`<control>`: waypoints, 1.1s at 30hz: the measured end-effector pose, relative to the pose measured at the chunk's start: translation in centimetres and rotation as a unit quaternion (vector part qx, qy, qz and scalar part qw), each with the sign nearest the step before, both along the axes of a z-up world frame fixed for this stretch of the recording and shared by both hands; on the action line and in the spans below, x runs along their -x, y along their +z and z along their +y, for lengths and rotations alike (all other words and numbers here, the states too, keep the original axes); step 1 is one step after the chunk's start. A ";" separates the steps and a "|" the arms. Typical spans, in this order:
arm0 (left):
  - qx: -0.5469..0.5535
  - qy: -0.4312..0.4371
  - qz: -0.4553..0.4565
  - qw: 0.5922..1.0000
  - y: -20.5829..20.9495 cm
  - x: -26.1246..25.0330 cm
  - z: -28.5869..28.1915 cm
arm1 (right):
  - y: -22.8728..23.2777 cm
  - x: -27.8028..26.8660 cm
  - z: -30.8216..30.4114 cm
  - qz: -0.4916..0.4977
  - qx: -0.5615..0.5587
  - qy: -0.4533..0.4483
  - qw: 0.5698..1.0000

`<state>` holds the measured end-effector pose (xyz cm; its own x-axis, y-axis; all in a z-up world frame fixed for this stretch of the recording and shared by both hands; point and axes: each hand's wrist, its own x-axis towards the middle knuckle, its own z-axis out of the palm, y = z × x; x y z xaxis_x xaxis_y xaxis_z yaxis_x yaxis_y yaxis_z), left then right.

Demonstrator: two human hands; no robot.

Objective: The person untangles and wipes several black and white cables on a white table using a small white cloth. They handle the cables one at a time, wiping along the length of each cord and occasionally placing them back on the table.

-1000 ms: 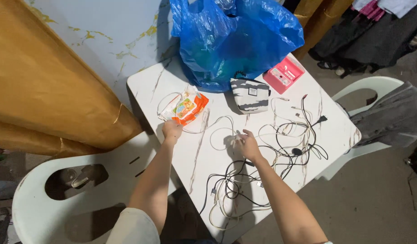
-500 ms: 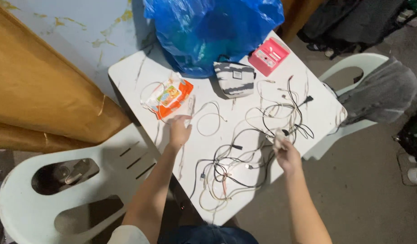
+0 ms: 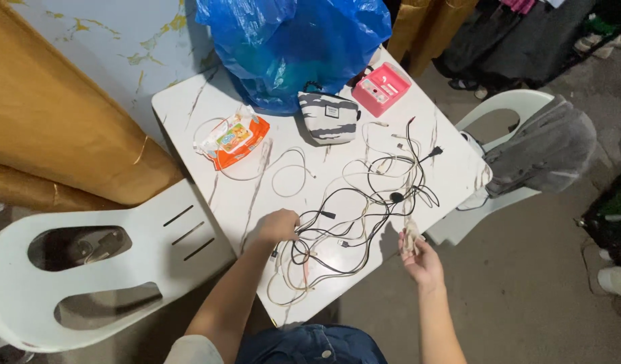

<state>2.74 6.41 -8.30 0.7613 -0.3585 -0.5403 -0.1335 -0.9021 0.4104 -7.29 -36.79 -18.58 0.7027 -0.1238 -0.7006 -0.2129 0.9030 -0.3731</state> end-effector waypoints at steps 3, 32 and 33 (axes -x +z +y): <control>-0.037 -0.041 -0.015 0.998 -3.2 -0.1 0.2 | 0.8 -0.9 0.1 -0.002 0.018 0.009 1.000; 0.622 0.279 0.093 0.726 10.6 -8.4 -4.4 | 19.5 -7.0 24.1 -0.343 0.413 0.437 0.721; 0.594 0.262 0.070 0.757 10.6 -8.3 -3.3 | 19.4 -7.5 24.4 -0.351 0.368 0.402 0.761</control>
